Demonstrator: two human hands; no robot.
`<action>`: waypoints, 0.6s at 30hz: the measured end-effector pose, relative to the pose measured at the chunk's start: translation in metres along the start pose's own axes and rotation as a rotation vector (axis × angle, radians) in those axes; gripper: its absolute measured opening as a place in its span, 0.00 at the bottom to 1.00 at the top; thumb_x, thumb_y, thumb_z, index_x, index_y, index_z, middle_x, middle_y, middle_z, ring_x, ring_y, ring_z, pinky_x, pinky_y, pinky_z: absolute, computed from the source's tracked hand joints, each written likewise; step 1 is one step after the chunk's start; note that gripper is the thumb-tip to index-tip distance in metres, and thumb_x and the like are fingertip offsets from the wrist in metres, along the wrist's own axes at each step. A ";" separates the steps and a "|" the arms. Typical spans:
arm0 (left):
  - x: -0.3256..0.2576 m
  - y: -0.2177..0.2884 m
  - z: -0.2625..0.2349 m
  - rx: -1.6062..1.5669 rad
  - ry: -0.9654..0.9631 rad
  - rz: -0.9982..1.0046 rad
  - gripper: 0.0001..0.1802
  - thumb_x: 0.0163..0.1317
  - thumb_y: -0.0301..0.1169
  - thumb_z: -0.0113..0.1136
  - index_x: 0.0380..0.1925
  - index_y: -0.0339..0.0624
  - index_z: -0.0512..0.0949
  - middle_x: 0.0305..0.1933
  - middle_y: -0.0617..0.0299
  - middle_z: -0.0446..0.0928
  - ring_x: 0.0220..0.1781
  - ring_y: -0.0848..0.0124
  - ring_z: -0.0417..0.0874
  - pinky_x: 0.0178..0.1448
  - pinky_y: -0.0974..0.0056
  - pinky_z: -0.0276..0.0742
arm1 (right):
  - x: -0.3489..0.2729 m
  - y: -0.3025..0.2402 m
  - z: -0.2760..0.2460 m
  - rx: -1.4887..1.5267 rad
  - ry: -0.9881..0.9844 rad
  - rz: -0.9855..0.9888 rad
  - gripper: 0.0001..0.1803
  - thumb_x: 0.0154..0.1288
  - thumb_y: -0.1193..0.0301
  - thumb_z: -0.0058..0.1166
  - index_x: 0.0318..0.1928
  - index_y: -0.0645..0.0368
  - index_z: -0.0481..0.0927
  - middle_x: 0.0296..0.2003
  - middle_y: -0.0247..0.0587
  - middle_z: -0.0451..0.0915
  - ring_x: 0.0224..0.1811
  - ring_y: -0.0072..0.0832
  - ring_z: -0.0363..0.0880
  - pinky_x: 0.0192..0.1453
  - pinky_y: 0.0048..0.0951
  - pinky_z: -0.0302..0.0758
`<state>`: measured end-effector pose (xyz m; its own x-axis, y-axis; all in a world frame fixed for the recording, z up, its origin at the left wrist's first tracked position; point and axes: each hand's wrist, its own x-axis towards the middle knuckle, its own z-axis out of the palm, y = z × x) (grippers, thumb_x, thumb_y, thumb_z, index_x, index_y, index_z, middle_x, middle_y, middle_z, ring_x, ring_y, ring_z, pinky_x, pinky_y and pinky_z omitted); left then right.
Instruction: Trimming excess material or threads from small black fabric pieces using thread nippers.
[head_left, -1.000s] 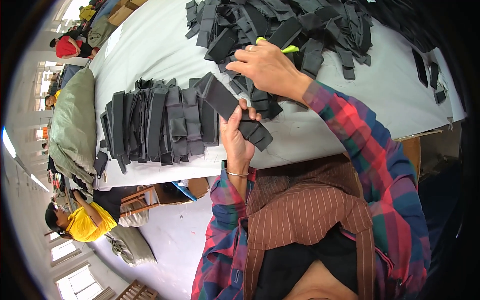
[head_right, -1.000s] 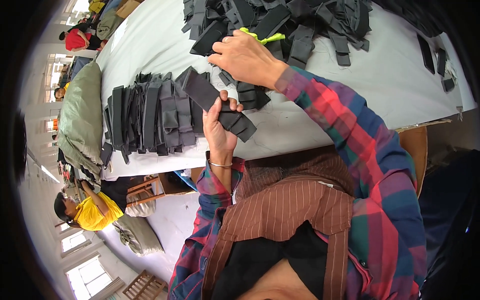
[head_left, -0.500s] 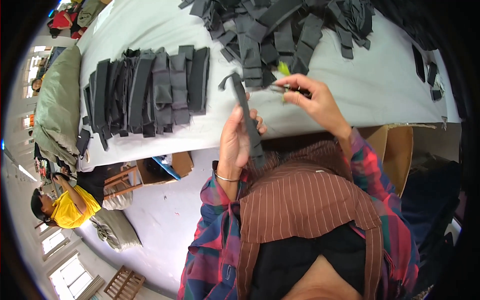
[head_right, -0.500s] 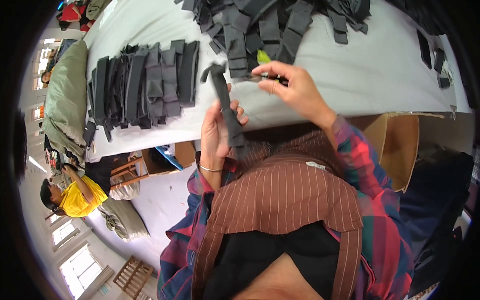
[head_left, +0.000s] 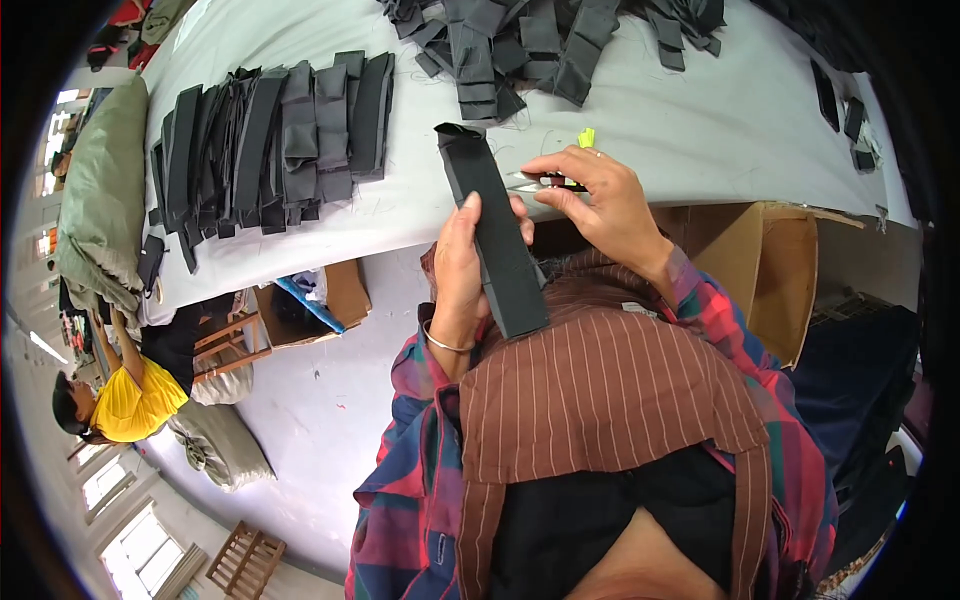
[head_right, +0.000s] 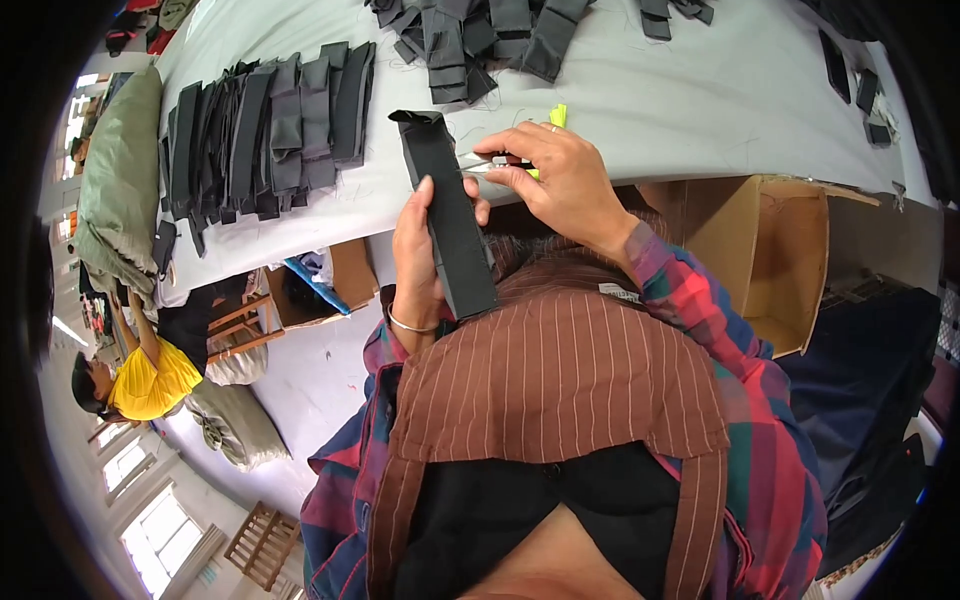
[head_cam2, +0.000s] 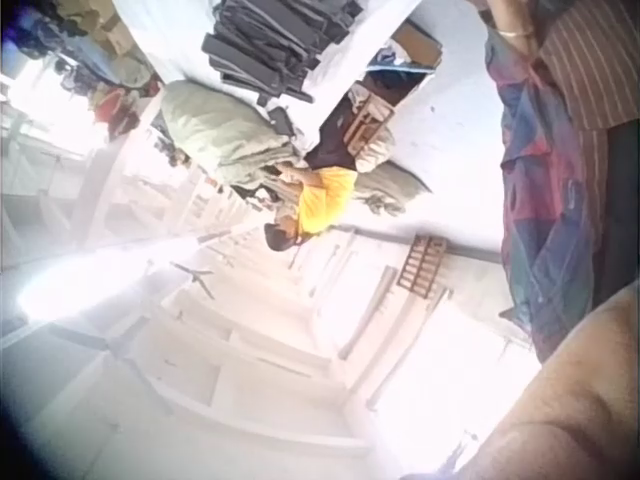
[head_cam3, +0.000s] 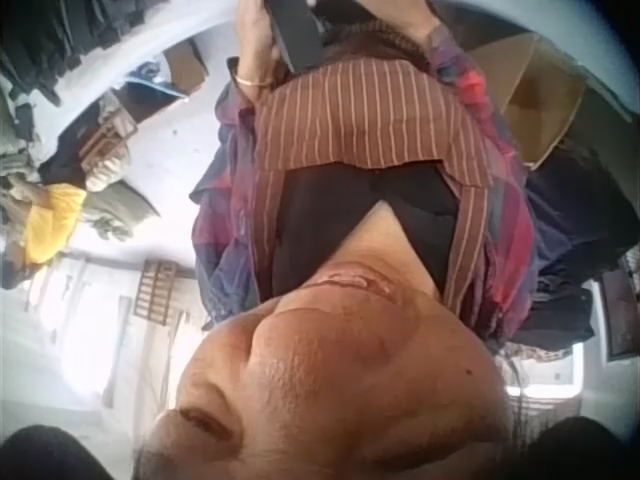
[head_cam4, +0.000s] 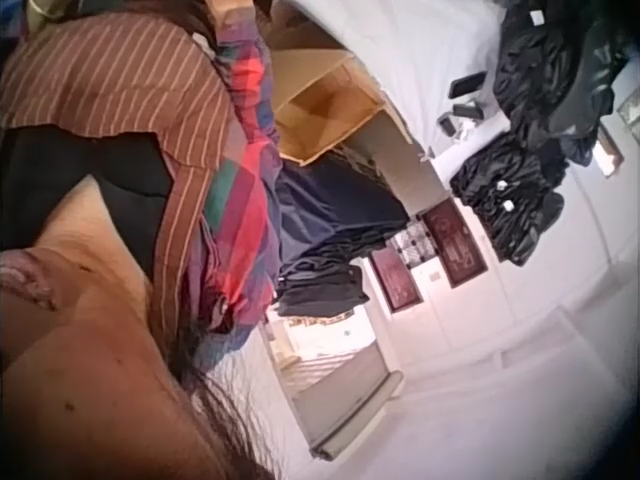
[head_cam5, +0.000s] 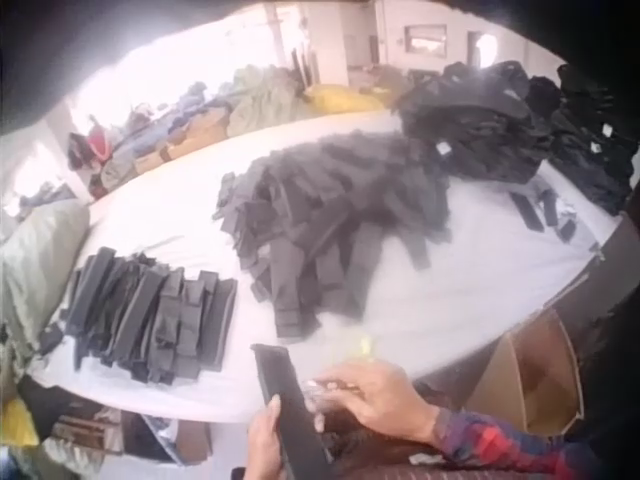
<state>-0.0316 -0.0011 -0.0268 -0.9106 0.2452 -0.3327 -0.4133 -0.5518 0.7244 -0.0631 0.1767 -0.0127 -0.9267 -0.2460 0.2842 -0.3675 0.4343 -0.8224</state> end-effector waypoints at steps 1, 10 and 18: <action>-0.002 0.000 0.002 -0.028 0.021 0.003 0.21 0.72 0.43 0.36 0.42 0.36 0.71 0.37 0.56 0.76 0.30 0.68 0.77 0.34 0.69 0.75 | -0.001 -0.003 -0.002 -0.059 -0.019 -0.035 0.10 0.56 0.71 0.58 0.40 0.52 0.81 0.33 0.34 0.81 0.33 0.34 0.77 0.39 0.32 0.72; -0.007 -0.009 0.017 -0.101 0.005 -0.006 0.31 0.72 0.55 0.27 0.38 0.38 0.71 0.30 0.56 0.74 0.27 0.66 0.76 0.29 0.68 0.73 | -0.015 -0.006 0.014 -0.142 0.106 -0.012 0.09 0.56 0.72 0.57 0.40 0.52 0.82 0.28 0.33 0.80 0.30 0.30 0.76 0.37 0.28 0.71; -0.009 -0.002 0.008 0.044 0.131 0.116 0.33 0.72 0.56 0.28 0.33 0.37 0.71 0.28 0.57 0.74 0.26 0.67 0.76 0.30 0.67 0.74 | -0.026 -0.016 -0.012 0.265 -0.027 0.192 0.11 0.60 0.70 0.59 0.43 0.57 0.81 0.36 0.38 0.82 0.35 0.22 0.78 0.42 0.22 0.73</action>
<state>-0.0230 0.0046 -0.0206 -0.9448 0.0746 -0.3191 -0.3081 -0.5341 0.7873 -0.0341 0.1871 -0.0011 -0.9735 -0.2054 0.1010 -0.1494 0.2357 -0.9603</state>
